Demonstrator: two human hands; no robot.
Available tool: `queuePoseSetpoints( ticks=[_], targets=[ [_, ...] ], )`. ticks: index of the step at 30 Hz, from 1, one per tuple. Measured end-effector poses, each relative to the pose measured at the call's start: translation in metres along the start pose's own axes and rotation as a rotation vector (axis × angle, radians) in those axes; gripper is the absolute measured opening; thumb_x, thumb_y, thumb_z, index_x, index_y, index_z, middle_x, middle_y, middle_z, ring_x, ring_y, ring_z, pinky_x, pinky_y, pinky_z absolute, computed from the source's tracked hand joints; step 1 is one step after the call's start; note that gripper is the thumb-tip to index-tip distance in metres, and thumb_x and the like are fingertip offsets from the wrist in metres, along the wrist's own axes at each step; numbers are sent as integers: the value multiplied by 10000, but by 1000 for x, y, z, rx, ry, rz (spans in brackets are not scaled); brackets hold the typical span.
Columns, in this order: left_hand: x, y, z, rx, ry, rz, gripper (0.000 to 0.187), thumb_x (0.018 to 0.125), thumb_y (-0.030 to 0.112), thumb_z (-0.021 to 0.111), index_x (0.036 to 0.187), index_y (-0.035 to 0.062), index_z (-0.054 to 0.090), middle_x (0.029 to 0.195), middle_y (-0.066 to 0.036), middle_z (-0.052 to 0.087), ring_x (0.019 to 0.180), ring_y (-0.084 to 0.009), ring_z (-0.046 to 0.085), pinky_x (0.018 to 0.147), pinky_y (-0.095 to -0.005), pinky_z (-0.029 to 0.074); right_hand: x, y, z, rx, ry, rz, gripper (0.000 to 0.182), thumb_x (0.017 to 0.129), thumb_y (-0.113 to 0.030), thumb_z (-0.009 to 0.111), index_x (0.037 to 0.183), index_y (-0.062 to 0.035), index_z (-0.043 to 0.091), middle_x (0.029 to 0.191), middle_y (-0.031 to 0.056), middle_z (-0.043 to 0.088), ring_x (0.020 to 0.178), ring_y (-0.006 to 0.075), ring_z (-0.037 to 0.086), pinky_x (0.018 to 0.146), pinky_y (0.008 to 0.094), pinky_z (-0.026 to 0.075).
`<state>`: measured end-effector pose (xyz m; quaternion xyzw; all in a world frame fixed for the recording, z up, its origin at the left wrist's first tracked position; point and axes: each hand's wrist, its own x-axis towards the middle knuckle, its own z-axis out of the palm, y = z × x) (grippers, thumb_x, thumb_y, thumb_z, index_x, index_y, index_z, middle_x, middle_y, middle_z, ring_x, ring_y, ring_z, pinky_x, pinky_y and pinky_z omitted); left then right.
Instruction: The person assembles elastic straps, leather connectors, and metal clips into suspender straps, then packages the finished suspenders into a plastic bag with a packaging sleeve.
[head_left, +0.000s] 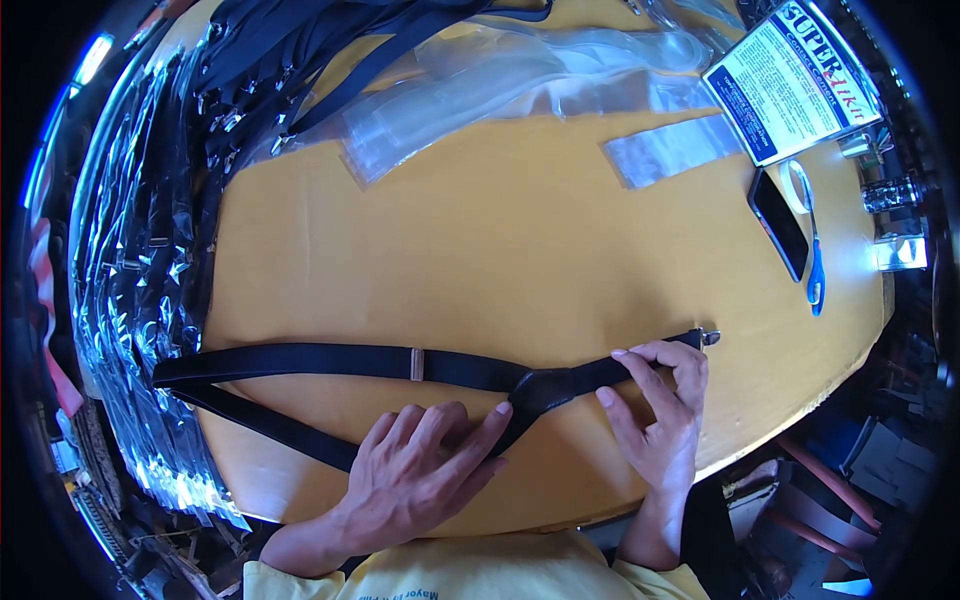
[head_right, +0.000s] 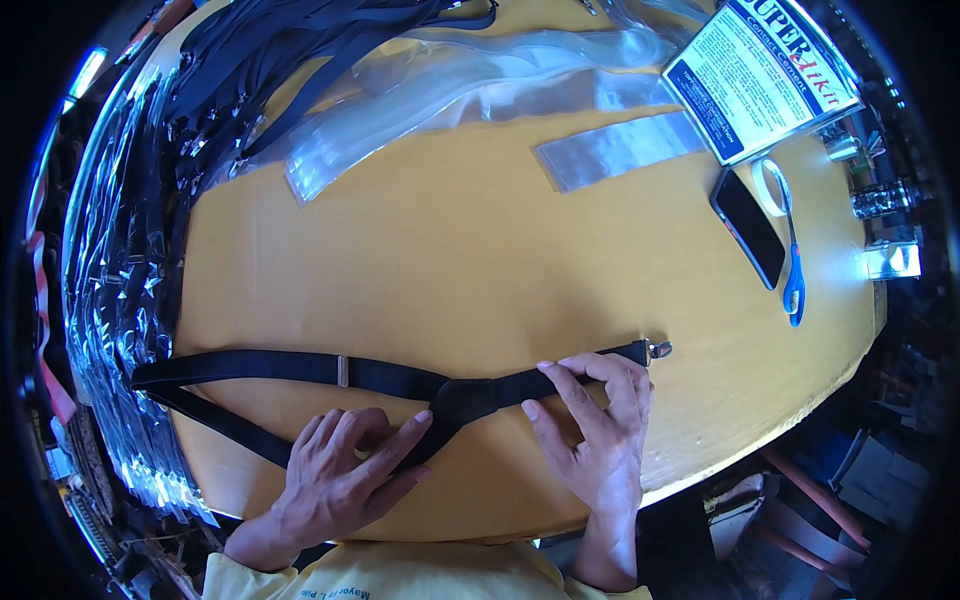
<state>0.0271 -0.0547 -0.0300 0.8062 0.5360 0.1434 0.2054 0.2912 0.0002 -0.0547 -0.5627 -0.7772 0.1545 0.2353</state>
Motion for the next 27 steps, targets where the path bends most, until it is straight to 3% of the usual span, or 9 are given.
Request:
queuePoseSetpoints(
  ticks=[27],
  targets=[
    [-2, -1, 0, -23, 15, 21, 551, 818, 290, 814, 1306, 87, 659, 955, -35, 545, 766, -192, 570, 694, -346, 465, 1, 0, 0, -12, 12, -23, 391, 737, -163, 841, 1114, -100, 758, 1121, 42, 611, 1079, 271, 559, 950, 431, 424]
  ],
)
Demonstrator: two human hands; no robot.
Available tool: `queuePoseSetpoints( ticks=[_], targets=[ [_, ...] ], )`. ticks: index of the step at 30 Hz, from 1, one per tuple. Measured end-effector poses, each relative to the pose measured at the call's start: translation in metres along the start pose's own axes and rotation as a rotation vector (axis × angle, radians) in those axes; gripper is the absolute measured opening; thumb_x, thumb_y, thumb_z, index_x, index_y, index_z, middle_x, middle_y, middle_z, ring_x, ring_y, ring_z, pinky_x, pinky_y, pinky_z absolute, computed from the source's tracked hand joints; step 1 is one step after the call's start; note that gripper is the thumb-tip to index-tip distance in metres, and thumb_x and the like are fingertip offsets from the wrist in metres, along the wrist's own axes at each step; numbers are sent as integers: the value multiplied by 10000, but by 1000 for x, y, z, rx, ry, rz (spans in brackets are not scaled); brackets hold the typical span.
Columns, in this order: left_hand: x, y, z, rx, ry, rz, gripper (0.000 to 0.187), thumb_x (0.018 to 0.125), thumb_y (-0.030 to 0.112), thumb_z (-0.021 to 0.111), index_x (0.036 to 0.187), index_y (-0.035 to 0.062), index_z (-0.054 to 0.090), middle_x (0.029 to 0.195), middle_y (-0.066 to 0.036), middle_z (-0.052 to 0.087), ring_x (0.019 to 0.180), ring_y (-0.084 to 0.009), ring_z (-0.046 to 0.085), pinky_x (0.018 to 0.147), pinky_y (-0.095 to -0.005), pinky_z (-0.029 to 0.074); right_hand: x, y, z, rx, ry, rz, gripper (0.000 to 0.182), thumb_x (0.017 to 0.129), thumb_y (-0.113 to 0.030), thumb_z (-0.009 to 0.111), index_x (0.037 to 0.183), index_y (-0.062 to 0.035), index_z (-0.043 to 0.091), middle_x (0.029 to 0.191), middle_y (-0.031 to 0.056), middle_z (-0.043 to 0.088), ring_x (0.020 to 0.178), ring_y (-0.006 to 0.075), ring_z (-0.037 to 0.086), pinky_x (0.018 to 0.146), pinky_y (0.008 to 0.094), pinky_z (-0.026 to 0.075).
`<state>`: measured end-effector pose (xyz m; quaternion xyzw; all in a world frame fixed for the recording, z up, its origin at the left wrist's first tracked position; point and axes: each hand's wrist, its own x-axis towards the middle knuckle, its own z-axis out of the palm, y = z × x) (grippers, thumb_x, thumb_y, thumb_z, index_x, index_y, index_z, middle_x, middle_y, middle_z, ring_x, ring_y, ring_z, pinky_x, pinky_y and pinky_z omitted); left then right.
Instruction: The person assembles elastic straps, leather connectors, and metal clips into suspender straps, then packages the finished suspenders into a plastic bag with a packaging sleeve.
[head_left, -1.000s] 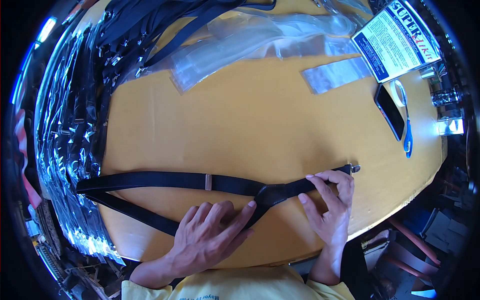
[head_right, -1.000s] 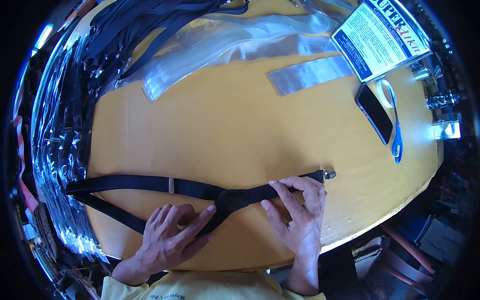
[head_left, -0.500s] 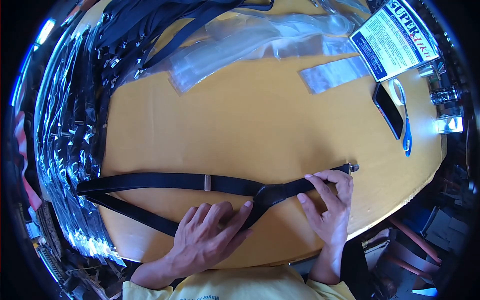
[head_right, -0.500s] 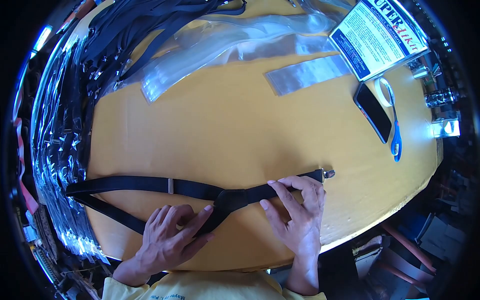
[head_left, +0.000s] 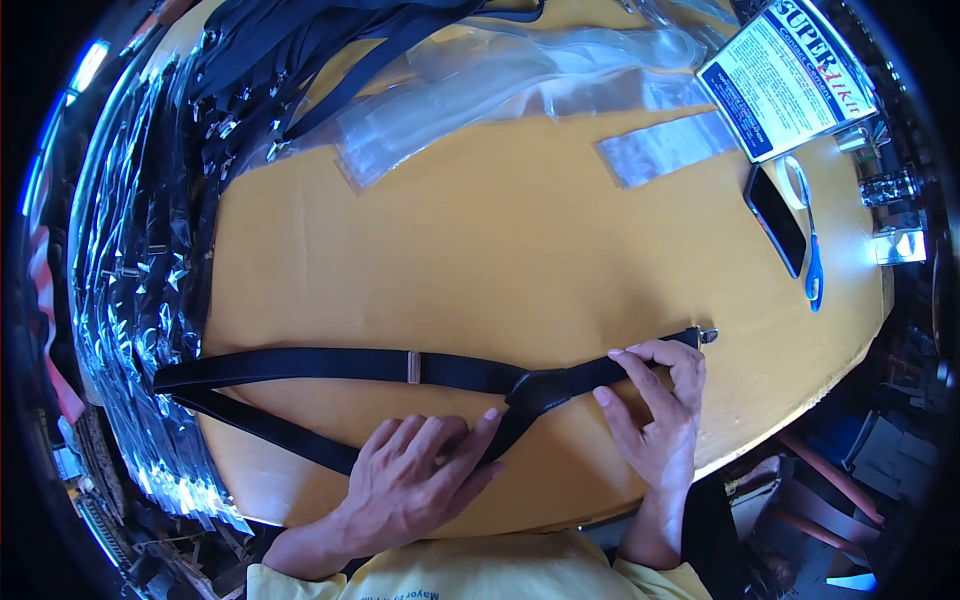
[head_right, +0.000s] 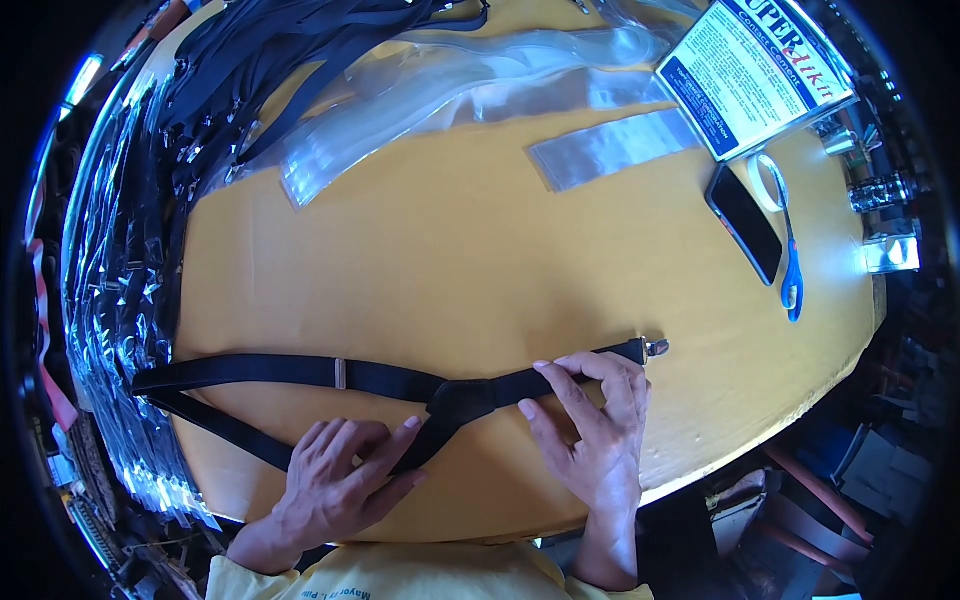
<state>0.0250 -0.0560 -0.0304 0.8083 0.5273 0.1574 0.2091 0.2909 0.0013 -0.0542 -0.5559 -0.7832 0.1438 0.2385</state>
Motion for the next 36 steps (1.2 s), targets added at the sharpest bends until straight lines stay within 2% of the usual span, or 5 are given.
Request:
queuePoseSetpoints(
  ticks=[11, 13, 16, 19, 36],
  targets=[
    [-8, 41, 9, -561, -182, 27, 636, 866, 102, 768, 1412, -71, 493, 912, -135, 702, 725, -228, 691, 591, -334, 563, 13, 2, 2, 40, 22, -81, 331, 808, -88, 769, 1138, -81, 741, 1191, 52, 625, 1187, 280, 575, 996, 426, 443],
    [-11, 47, 9, -955, -280, -366, 333, 971, 79, 619, 1284, -32, 627, 1148, -195, 699, 1062, -355, 679, 925, -466, 509, 22, 7, 0, 53, -6, -86, 320, 838, -95, 740, 1156, -72, 724, 1202, 72, 611, 1230, 298, 559, 1048, 454, 432],
    [-16, 47, 10, -1066, -218, -363, 396, 939, 66, 619, 1322, -34, 603, 1169, -199, 689, 963, -364, 691, 864, -452, 532, 40, 16, 1, 102, -130, -251, 323, 883, -212, 739, 1154, -42, 695, 1246, 103, 550, 1283, 332, 524, 1128, 498, 393],
    [0, 20, -5, -320, 40, 174, 575, 803, 115, 815, 1310, -43, 595, 974, -131, 722, 756, -238, 667, 683, -321, 536, 53, 20, 5, 247, -132, -286, 383, 868, -289, 771, 1143, -35, 693, 1230, 112, 537, 1284, 326, 518, 1129, 486, 397],
    [25, -3, 15, 1, 97, 56, 385, 775, 45, 812, 1154, 80, 752, 1180, -129, 587, 916, -253, 626, 718, -340, 502, 90, 30, 29, 253, -165, -510, 537, 796, -421, 796, 1112, -6, 668, 1182, 96, 562, 1279, 295, 526, 1132, 424, 401]
  ],
)
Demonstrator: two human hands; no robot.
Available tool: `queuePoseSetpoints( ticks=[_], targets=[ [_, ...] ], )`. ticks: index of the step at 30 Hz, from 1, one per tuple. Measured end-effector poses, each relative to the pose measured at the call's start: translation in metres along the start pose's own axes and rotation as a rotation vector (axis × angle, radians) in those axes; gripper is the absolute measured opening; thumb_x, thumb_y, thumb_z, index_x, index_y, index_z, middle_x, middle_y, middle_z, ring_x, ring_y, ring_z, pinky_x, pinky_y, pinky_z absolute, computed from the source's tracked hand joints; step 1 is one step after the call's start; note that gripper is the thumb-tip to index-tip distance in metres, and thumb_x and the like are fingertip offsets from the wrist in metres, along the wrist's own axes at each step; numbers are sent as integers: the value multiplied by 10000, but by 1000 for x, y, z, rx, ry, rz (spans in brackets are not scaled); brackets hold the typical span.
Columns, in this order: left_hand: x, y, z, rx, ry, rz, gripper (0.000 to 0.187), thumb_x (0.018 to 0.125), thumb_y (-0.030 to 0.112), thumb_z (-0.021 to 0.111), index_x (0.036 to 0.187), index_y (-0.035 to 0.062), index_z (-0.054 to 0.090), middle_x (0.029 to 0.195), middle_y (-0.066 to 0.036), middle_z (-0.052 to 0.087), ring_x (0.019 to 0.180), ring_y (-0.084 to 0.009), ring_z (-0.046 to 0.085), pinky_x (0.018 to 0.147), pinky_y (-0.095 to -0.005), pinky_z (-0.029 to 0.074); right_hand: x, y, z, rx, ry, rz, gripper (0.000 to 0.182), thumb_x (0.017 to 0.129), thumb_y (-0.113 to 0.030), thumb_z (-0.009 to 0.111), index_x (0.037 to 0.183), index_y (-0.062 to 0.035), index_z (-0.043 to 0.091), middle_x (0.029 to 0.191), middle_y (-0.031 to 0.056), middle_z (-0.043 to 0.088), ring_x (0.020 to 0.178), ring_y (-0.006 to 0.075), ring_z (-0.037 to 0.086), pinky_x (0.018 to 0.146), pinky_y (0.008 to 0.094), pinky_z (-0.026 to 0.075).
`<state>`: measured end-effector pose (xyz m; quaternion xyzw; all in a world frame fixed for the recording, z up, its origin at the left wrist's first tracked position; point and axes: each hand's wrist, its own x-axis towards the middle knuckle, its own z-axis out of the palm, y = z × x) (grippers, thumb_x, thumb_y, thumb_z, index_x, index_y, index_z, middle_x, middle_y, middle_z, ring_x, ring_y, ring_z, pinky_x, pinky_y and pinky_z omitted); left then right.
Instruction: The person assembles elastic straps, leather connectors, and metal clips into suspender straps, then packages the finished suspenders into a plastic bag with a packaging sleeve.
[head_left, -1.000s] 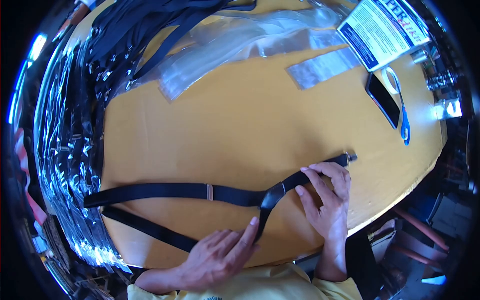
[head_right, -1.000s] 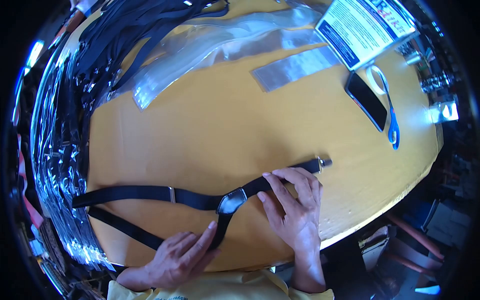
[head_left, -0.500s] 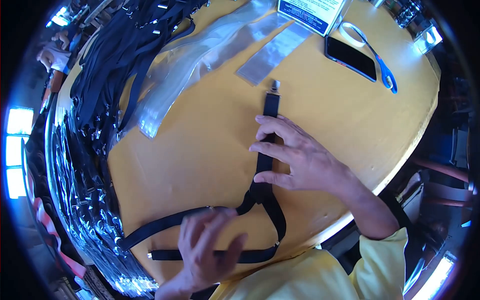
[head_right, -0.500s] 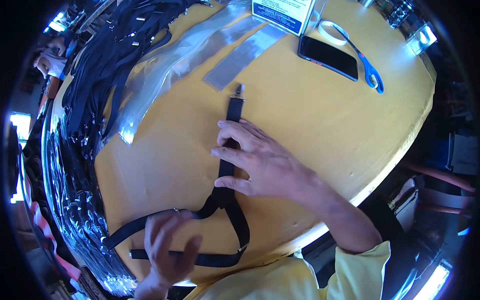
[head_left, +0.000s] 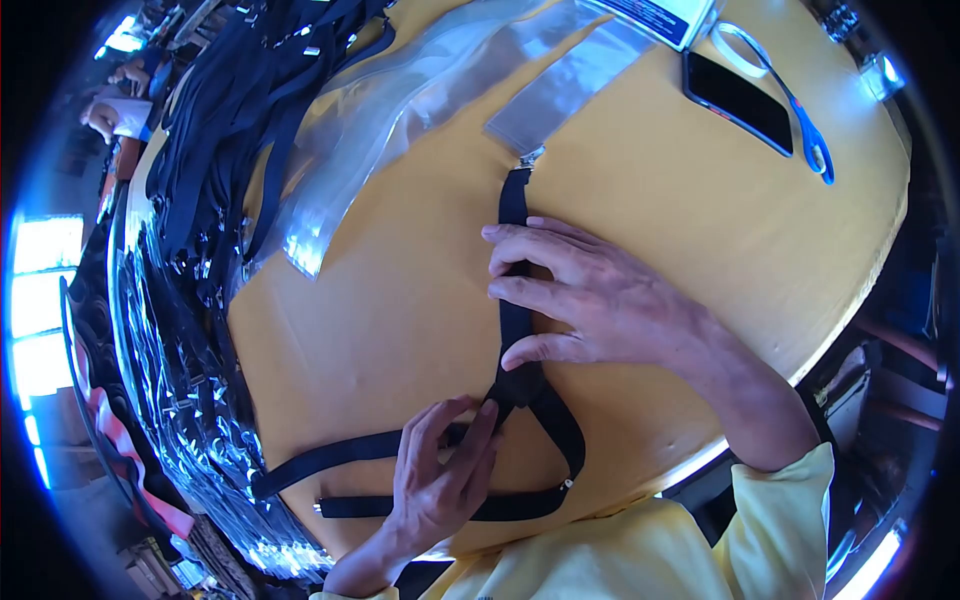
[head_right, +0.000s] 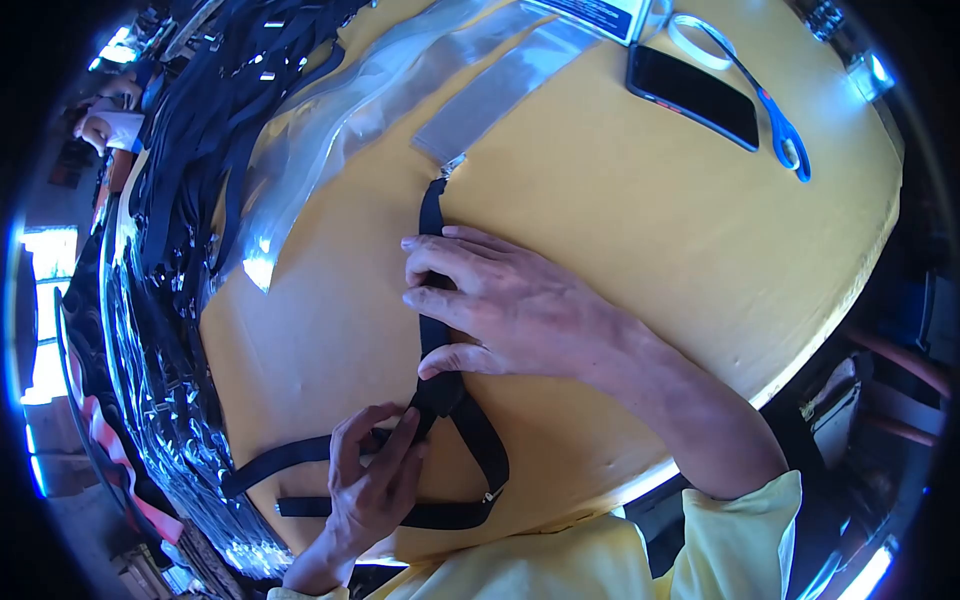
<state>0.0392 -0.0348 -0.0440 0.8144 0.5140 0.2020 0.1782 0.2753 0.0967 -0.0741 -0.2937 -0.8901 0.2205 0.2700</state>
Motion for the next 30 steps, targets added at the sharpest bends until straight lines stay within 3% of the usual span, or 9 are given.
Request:
queuePoseSetpoints(
  ticks=[3, 9, 15, 27, 30],
  targets=[
    [7, 4, -11, 150, -12, 26, 460, 730, 67, 840, 1179, 93, 748, 1054, -86, 579, 907, -221, 565, 734, -335, 461, 1, -1, -1, 13, -18, 35, 552, 775, -444, 806, 1097, -24, 650, 1205, 94, 559, 1316, 315, 504, 1103, 450, 435],
    [3, -10, -4, -59, -15, -4, 462, 726, 45, 823, 1178, 110, 752, 956, -59, 545, 809, -207, 537, 726, -346, 445, 5, -2, -4, 27, -22, 55, 527, 750, -430, 831, 1058, -32, 672, 1196, 83, 569, 1293, 303, 529, 1071, 435, 465],
    [3, -16, -6, -187, -18, -21, 469, 733, 6, 792, 1189, 106, 742, 933, -61, 550, 788, -198, 546, 721, -347, 437, 8, -5, -8, 38, -27, 85, 524, 744, -412, 836, 1064, -39, 655, 1175, 74, 565, 1263, 289, 563, 1082, 441, 464],
    [-1, -22, -1, -131, -9, 26, 523, 732, 25, 763, 1241, 140, 724, 952, -11, 559, 816, -187, 524, 717, -346, 403, 7, -4, -8, 36, -24, 113, 535, 739, -405, 857, 1095, -60, 655, 1221, 62, 573, 1256, 282, 563, 1090, 436, 462],
    [0, -21, -1, -135, -2, 30, 523, 733, 25, 764, 1242, 140, 724, 946, -12, 563, 814, -187, 525, 717, -346, 404, 6, -6, -7, 58, -12, 147, 528, 685, -326, 908, 1095, -83, 682, 1229, 59, 600, 1277, 290, 557, 1055, 420, 495]
  ],
)
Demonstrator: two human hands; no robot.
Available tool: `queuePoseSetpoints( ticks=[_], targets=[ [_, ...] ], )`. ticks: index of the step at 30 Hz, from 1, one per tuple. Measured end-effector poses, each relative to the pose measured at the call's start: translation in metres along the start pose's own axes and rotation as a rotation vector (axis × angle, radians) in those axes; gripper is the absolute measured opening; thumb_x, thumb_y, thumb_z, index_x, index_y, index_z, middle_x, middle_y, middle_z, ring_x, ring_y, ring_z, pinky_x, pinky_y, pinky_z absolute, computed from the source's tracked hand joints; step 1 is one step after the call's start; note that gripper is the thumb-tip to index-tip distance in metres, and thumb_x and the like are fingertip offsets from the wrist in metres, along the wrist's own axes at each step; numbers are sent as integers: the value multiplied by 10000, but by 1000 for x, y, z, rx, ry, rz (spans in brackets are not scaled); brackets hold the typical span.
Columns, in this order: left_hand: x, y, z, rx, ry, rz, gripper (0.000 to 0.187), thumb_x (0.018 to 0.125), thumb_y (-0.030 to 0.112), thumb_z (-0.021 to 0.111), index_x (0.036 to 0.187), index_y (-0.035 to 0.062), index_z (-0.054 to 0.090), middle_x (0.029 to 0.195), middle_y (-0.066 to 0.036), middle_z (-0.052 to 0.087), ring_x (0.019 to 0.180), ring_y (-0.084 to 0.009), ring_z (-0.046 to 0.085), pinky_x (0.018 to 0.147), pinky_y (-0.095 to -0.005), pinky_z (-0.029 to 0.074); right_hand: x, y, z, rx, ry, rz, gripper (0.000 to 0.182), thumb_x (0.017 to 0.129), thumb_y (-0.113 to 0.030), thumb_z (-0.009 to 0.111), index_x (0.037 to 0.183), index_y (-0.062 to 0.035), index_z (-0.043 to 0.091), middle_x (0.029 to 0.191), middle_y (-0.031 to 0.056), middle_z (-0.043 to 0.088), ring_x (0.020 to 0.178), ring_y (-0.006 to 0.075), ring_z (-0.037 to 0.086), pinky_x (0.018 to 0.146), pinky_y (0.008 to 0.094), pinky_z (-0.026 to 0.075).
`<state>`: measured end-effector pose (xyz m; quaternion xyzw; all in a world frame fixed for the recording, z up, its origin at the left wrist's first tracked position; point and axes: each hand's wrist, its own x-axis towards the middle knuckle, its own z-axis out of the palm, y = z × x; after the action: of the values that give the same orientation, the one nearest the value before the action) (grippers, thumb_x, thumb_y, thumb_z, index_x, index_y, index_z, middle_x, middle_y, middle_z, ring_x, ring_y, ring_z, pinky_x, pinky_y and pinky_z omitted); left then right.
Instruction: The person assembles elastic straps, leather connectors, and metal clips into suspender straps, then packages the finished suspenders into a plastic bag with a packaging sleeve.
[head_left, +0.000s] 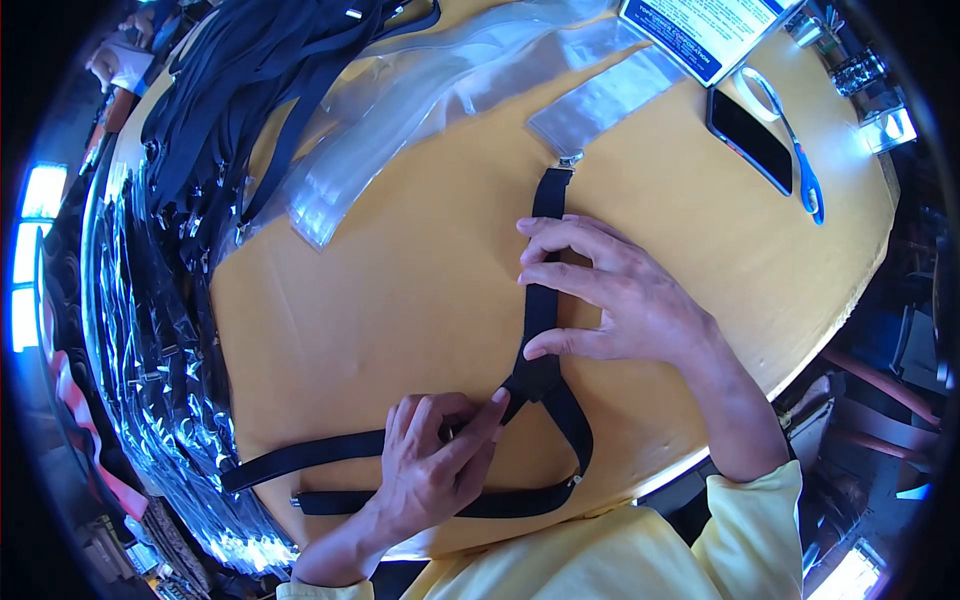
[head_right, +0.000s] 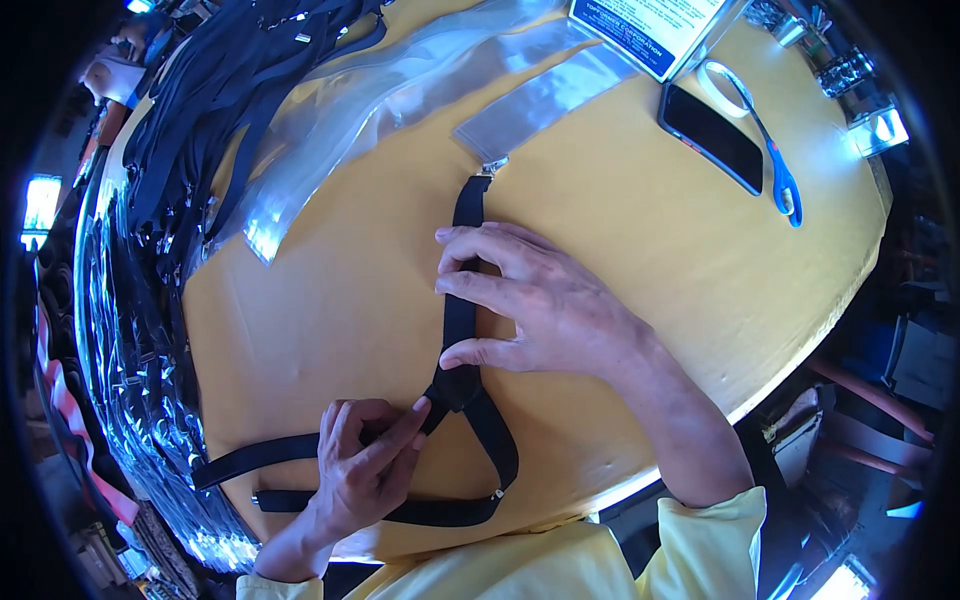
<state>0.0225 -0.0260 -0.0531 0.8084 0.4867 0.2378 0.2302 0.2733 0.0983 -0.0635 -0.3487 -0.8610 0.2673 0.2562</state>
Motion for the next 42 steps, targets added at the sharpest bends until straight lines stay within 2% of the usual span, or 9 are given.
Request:
queuePoseSetpoints(
  ticks=[7, 9, 11, 14, 20, 42],
  targets=[
    [0, 0, 0, 1, 10, 4, 518, 734, 30, 773, 1238, 140, 726, 939, -12, 570, 804, -186, 525, 712, -343, 405, 0, 1, -1, -64, 18, -50, 504, 692, -370, 897, 1065, -92, 703, 1208, 42, 632, 1273, 264, 572, 1076, 442, 466],
    [1, 2, -1, -4, 8, -1, 496, 720, -19, 776, 1198, 110, 740, 912, -50, 554, 782, -202, 546, 731, -357, 421, -1, 1, -2, -128, 14, -88, 496, 695, -389, 891, 1053, -98, 712, 1202, 33, 643, 1272, 250, 579, 1086, 451, 454],
    [1, 2, 0, -4, 14, -1, 494, 720, -17, 777, 1196, 109, 741, 915, -50, 555, 780, -202, 548, 734, -358, 423, -2, 1, -2, -196, -5, -81, 461, 786, -459, 810, 1032, -78, 726, 1180, 30, 635, 1296, 226, 549, 1111, 454, 410],
    [1, 2, -1, -3, 16, -3, 487, 721, -13, 780, 1192, 106, 742, 921, -51, 559, 777, -203, 553, 739, -360, 426, -3, 1, -3, -226, -3, -95, 471, 796, -477, 794, 1045, -84, 730, 1188, 28, 640, 1300, 238, 540, 1111, 463, 404],
    [1, 3, 0, 6, 15, -5, 480, 729, -6, 785, 1195, 104, 741, 927, -54, 565, 783, -204, 557, 747, -361, 426, -3, -1, -3, -251, 25, -81, 478, 778, -491, 805, 1029, -89, 745, 1190, 17, 645, 1301, 265, 511, 1086, 457, 419],
    [1, 0, 1, -7, 38, 15, 490, 747, 4, 783, 1221, 118, 732, 921, -49, 555, 777, -193, 552, 730, -348, 434, -3, 1, -2, -236, 42, -72, 474, 752, -485, 832, 1022, -103, 758, 1194, -4, 656, 1274, 244, 529, 1058, 433, 445]
  ],
)
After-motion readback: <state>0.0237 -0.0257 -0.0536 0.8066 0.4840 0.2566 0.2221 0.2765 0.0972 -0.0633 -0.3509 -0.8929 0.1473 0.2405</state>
